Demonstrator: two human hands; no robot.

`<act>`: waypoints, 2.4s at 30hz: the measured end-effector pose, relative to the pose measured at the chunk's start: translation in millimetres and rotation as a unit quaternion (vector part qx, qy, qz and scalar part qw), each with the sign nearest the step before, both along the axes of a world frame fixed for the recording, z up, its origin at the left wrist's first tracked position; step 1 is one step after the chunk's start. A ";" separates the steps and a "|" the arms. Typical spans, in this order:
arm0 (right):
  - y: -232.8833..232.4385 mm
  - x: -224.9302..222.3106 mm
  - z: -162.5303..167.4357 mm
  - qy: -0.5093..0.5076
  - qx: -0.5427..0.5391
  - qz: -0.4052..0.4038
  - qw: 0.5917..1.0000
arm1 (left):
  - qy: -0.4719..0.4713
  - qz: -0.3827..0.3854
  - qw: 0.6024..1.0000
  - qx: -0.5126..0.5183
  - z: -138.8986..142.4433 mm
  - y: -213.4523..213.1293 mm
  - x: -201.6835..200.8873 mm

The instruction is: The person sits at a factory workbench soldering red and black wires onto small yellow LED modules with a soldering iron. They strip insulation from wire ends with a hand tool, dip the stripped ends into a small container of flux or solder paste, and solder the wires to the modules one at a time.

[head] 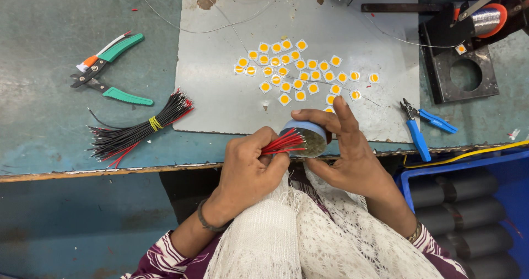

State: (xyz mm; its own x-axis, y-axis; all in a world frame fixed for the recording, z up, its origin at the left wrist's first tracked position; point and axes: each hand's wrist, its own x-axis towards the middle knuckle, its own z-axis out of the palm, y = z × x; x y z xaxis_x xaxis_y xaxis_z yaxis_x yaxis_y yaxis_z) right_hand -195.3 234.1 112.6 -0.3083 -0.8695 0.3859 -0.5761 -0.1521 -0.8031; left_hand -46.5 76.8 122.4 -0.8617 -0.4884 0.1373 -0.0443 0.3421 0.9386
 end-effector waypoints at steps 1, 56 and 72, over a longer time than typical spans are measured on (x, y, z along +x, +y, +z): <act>-0.2 -0.2 0.1 0.000 0.000 0.001 1.000 | -0.002 0.001 1.000 0.003 0.1 0.1 -0.2; 213.6 -238.7 -83.4 -0.410 -0.404 -0.355 0.737 | -0.035 0.211 0.957 -0.196 -91.4 -73.0 17.2; 227.9 -247.6 -87.1 -0.129 -0.363 -0.619 0.684 | -0.011 0.204 0.957 -0.205 -90.4 -68.0 14.2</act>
